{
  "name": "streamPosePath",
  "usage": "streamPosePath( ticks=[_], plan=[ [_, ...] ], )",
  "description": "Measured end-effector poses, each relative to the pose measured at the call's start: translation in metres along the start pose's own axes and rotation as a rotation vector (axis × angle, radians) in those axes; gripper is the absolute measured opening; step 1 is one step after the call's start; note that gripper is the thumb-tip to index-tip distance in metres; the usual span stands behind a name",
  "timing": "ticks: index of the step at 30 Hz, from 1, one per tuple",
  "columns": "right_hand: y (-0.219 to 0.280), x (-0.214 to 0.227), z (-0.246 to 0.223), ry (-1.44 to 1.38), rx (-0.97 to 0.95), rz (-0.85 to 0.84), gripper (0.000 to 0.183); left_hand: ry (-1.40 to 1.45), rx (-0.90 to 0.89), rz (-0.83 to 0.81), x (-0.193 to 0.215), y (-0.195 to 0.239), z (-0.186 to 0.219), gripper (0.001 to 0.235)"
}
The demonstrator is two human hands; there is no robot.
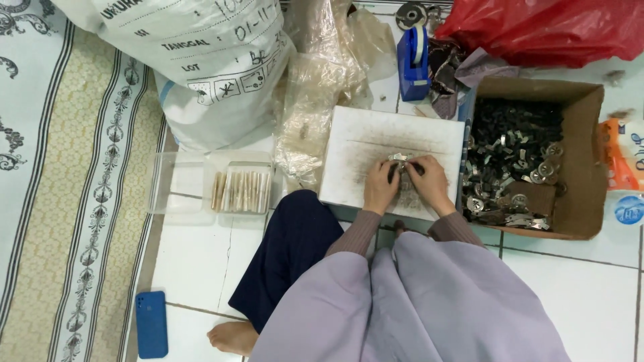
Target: The person sits on the floor and sorts small metal hardware pieces from a cardboard box onto a white surface. They pick up individual pieces, place them on the surface, and then gather them into a small plastic bag.
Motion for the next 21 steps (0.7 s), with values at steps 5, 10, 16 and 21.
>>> streamPosePath(
  ticks=[5,10,16,21],
  plan=[
    [-0.009,0.052,0.030,-0.344,-0.008,0.185,0.021,0.129,0.166,-0.018,0.001,-0.007,0.001,0.025],
    [-0.011,0.126,0.106,-0.426,-0.031,0.393,0.030,0.358,0.137,-0.054,-0.020,-0.034,0.064,0.033],
    [0.014,0.158,0.222,-0.229,-0.368,0.304,0.061,0.480,0.019,-0.389,-0.089,-0.048,0.167,0.056],
    [0.034,0.128,0.308,0.130,-0.501,0.030,0.072,0.124,-0.136,-0.820,-0.229,0.003,0.171,0.067]
  ],
)
Point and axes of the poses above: each hand's wrist, its own y-axis away from the middle knuckle, its own x-axis out of the back of the hand, z = x × y, the point moved 7 cm from there along -y, towards the middle knuckle, and after that the axes turned 7 degrees about -y, right-handed, at the moved point
